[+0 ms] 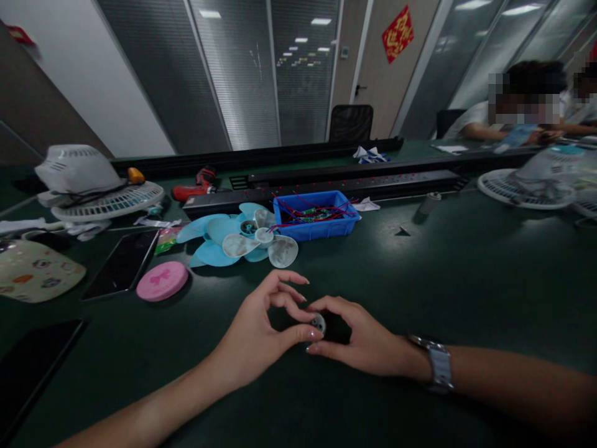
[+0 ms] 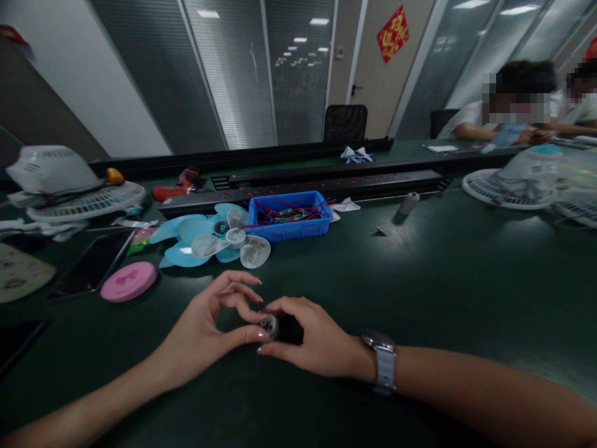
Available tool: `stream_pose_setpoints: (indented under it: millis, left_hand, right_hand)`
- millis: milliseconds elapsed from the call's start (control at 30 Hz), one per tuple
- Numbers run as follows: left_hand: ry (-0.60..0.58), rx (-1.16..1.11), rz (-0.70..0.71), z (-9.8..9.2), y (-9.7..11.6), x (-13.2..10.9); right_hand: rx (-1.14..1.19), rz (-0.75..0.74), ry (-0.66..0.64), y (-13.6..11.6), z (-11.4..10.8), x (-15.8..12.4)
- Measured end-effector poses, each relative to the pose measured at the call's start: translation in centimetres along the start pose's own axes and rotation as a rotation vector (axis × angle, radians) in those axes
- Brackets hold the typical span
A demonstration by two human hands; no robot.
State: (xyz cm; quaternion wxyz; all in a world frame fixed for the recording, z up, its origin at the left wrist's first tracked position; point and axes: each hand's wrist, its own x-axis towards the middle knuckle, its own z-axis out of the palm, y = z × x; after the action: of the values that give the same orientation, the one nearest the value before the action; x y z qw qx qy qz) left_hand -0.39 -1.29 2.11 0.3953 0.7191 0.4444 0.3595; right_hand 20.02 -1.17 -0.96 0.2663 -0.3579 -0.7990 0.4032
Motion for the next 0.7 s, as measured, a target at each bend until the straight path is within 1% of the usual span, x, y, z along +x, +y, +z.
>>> stream_pose_setpoints:
  millis: [100,267,367,467,567,633,700]
  left_hand:
    - [-0.014,0.000,0.009,0.0,0.2,-0.1]
    - [-0.115,-0.101,-0.015,0.0,0.3,-0.2]
    - [-0.102,-0.131,-0.019,0.3,0.1,-0.3]
    - [-0.021,-0.108,-0.010,0.7,0.1,-0.5]
    - [0.093,-0.119,0.007,0.7,0.5,-0.7]
    - [0.194,-0.113,0.034,0.2,0.5,-0.8]
    - [0.297,-0.054,0.049,-0.7,-0.1,-1.1]
  right_hand:
    - [-0.001,0.000,0.000,0.0,0.0,0.0]
    - [-0.020,0.012,-0.004,0.0,0.0,-0.1]
    - [-0.024,0.018,0.000,0.2,0.1,-0.2]
    - [-0.024,0.024,0.002,0.3,0.1,-0.2]
    - [-0.015,0.013,-0.013,0.1,0.0,-0.1]
    - [-0.002,0.008,-0.024,0.0,-0.1,0.0]
    - [0.014,0.008,-0.034,-0.2,-0.2,0.1]
